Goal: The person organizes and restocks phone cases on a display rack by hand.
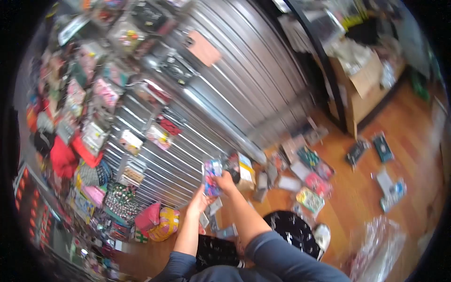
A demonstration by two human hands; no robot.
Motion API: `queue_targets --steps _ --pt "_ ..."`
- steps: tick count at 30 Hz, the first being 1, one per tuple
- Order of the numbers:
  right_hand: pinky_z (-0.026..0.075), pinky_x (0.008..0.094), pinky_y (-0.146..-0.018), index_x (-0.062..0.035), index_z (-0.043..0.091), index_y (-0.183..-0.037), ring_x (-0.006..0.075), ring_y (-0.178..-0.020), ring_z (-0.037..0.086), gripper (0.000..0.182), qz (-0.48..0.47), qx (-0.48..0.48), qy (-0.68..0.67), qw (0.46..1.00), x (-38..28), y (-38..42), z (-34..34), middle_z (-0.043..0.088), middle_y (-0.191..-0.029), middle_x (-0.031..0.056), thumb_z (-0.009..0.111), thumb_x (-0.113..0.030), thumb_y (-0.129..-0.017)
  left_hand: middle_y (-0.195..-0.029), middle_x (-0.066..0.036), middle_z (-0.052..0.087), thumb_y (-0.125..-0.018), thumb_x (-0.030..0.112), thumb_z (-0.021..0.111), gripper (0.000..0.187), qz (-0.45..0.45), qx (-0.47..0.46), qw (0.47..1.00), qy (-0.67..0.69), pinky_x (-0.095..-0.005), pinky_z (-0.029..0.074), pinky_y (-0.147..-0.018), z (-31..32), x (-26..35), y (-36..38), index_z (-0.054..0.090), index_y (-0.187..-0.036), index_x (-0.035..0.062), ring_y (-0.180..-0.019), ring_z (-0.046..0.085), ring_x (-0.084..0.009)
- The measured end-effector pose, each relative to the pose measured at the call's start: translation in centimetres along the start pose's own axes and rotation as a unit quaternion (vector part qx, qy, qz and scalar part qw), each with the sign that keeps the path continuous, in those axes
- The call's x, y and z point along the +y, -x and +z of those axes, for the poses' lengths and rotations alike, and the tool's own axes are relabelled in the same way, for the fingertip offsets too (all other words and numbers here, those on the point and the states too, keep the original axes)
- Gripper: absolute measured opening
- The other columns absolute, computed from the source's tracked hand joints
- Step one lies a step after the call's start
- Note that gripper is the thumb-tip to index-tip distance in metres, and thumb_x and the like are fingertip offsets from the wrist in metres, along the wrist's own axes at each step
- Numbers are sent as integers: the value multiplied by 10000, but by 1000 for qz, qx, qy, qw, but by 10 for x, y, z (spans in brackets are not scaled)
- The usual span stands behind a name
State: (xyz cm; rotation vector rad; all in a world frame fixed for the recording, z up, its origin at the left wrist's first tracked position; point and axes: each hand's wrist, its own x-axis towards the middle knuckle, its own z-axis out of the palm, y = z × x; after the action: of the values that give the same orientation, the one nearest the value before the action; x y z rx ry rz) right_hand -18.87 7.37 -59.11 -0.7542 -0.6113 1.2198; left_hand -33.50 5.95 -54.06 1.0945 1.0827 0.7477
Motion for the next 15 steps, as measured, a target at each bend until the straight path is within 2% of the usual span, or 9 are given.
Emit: queue_targets --steps 2,4,8,10,11,12,15 --pt "451 304 -645 44 599 -887 158 -691 569 278 -2 -14 17 1000 -6 2 -1 615 -793 112 659 -134 -682 -814 -40 594 -808 238 580 253 6 28 1000 7 -306 504 -530 33 19 24 533 -998 79 -649 586 -147" --pt "449 296 -638 42 600 -898 156 -683 564 280 11 -81 -11 997 -21 11 0 615 -784 98 657 -153 -705 -809 -34 593 -799 210 592 225 31 23 999 -9 -298 503 -527 28 19 23 544 -977 81 -653 585 -143" --pt "440 267 -595 12 605 -841 128 -652 548 230 27 -114 12 993 -31 15 -3 610 -750 69 648 -187 -735 -812 -23 595 -778 157 617 182 52 25 997 -46 -274 500 -525 17 17 29 568 -935 81 -667 585 -140" --pt "448 259 -517 -10 588 -818 133 -587 557 220 38 -99 50 993 -34 9 -8 605 -729 64 626 -220 -767 -807 -22 594 -772 153 621 190 60 24 996 -54 -274 503 -523 7 21 34 567 -938 76 -666 586 -138" --pt "432 252 -464 -17 571 -754 125 -530 537 217 74 -67 22 995 -54 21 -7 592 -682 64 608 -229 -780 -810 -31 601 -781 147 607 185 65 38 996 -56 -272 503 -524 3 24 39 562 -943 69 -667 591 -143" --pt "432 252 -464 -17 571 -754 125 -530 537 217 73 -66 26 995 -58 17 -9 592 -682 64 608 -229 -780 -813 -41 607 -790 141 593 180 70 52 994 -58 -269 503 -525 -3 26 44 557 -947 62 -668 597 -149" --pt "454 271 -465 -13 568 -740 151 -542 564 207 13 40 58 997 -66 -1 -21 594 -650 87 597 -213 -783 -816 -42 605 -776 137 608 201 70 81 991 -86 -273 510 -519 -33 27 54 560 -952 51 -660 596 -149"
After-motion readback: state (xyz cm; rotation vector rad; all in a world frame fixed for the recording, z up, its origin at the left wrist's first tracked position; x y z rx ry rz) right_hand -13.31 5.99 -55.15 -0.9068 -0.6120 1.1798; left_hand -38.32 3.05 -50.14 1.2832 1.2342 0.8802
